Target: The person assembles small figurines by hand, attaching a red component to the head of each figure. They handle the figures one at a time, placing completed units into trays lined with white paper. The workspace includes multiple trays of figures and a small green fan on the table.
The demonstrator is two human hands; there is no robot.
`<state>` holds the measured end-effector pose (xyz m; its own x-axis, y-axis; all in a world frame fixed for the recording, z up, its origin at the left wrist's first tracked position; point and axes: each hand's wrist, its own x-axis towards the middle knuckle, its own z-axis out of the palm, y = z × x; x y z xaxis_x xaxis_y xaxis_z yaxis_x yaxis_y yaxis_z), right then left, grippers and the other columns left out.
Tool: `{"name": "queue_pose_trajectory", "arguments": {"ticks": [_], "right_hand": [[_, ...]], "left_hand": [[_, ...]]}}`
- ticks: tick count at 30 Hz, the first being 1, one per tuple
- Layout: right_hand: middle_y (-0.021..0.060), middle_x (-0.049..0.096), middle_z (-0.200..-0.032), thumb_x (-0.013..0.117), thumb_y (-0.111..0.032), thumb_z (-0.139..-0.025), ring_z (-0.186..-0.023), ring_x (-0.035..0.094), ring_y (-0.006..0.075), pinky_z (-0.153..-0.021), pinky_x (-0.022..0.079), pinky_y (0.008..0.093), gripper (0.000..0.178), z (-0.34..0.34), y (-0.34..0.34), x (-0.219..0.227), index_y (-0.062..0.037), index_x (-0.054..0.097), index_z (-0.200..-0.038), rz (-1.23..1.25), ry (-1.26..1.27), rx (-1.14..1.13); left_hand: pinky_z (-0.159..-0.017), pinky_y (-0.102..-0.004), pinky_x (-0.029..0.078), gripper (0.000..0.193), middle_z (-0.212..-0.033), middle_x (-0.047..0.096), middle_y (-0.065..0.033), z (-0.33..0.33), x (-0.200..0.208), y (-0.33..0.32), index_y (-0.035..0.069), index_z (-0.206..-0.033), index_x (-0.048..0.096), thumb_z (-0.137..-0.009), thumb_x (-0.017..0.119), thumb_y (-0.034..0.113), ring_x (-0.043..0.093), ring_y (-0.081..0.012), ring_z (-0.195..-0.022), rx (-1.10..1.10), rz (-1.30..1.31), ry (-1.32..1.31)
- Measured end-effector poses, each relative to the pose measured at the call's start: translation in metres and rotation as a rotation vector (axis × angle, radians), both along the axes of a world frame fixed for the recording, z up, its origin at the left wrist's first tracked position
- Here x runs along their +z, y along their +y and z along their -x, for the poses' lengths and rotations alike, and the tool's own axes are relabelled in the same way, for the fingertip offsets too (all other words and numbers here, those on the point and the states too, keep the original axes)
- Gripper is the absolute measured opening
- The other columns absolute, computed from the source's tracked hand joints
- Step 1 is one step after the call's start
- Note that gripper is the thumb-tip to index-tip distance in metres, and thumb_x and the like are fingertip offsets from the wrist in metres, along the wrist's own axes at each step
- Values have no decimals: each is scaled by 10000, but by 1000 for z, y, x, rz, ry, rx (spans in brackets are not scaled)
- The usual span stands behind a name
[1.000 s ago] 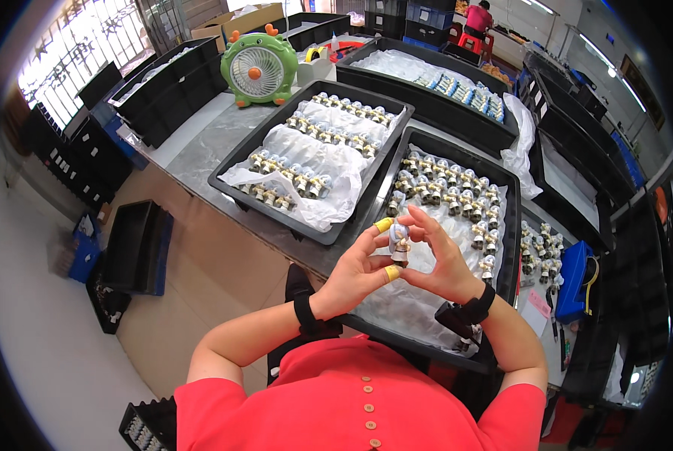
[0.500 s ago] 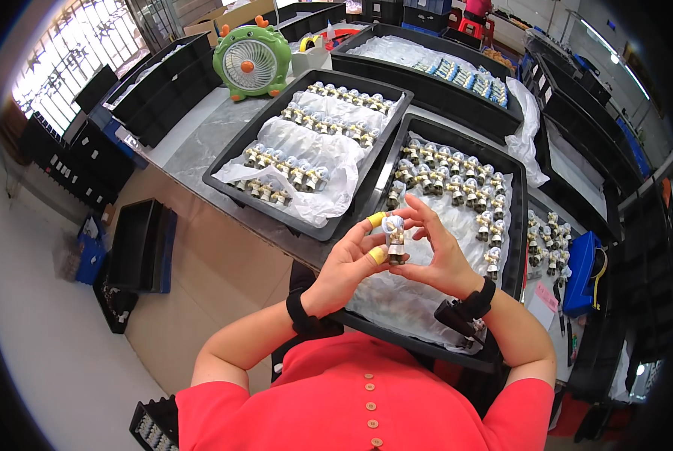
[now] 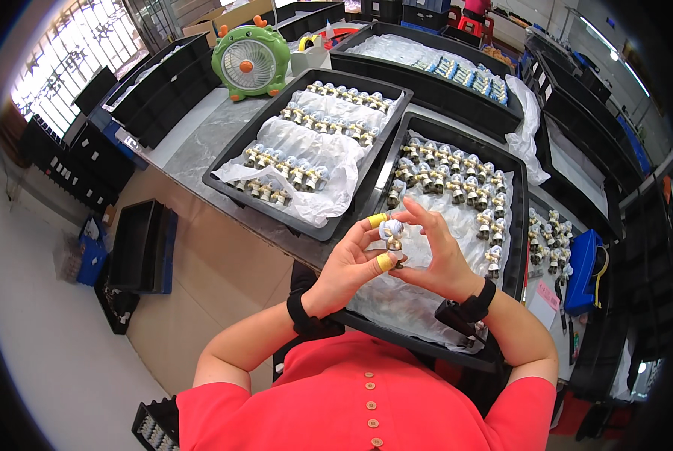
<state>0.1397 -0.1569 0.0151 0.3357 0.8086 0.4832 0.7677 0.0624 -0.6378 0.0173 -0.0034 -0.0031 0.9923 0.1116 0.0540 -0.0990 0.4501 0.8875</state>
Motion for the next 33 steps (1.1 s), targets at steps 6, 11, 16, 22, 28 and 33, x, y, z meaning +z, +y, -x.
{"name": "queue_pose_trajectory", "arguments": {"ticks": [6, 11, 16, 22, 28, 33], "right_hand": [[64, 551, -1192, 818, -81, -577, -1082, 471, 278, -965, 398, 381, 985, 4, 1, 3, -105, 319, -1425, -88, -85, 44], [97, 539, -1189, 826, -87, -594, -1120, 491, 243, -964, 380, 391, 1031, 3, -2, 4, -108, 249, -1448, -66, -61, 28], [100, 519, -1181, 805, -76, -589, -1107, 475, 278, -963, 403, 387, 1009, 4, -4, 6, -100, 268, -1443, -111, 44, 35], [106, 529, -1193, 825, -82, -588, -1124, 490, 280, -945, 400, 411, 1024, 6, -3, 3, -101, 254, -1438, -146, -80, 71], [113, 546, -1241, 841, -119, -605, -1124, 501, 307, -966, 402, 397, 1034, 12, 4, 0, -95, 235, -1443, -75, -204, 96], [126, 521, -1287, 823, -180, -663, -1188, 503, 296, -992, 417, 394, 1046, 11, 4, -1, -112, 168, -1475, -34, 396, 116]], "left_hand": [[-903, -349, 485, 532, -1234, 461, -104, 2, 2, 0, 43, -1337, 332, -882, 606, 65, 581, -223, -1083, 20, -38, 45], [-897, -367, 487, 449, -1239, 517, -131, 2, 7, 0, 69, -1325, 354, -919, 540, 114, 584, -228, -1081, -15, 85, 38], [-916, -371, 477, 399, -1196, 567, -125, 1, 0, 5, 60, -1318, 384, -954, 504, 173, 584, -222, -1099, -32, 125, 78], [-917, -341, 476, 430, -1200, 567, -87, -1, -1, 3, 32, -1281, 464, -983, 461, 341, 596, -202, -1070, -155, 37, 45], [-897, -337, 483, 515, -1221, 559, -112, 2, 3, 4, 22, -1301, 454, -987, 393, 426, 591, -209, -1072, -294, 95, 70], [-887, -337, 487, 464, -1243, 546, -143, -2, 5, 5, 20, -1319, 428, -1014, 350, 361, 593, -207, -1053, -266, 238, 145]]}}
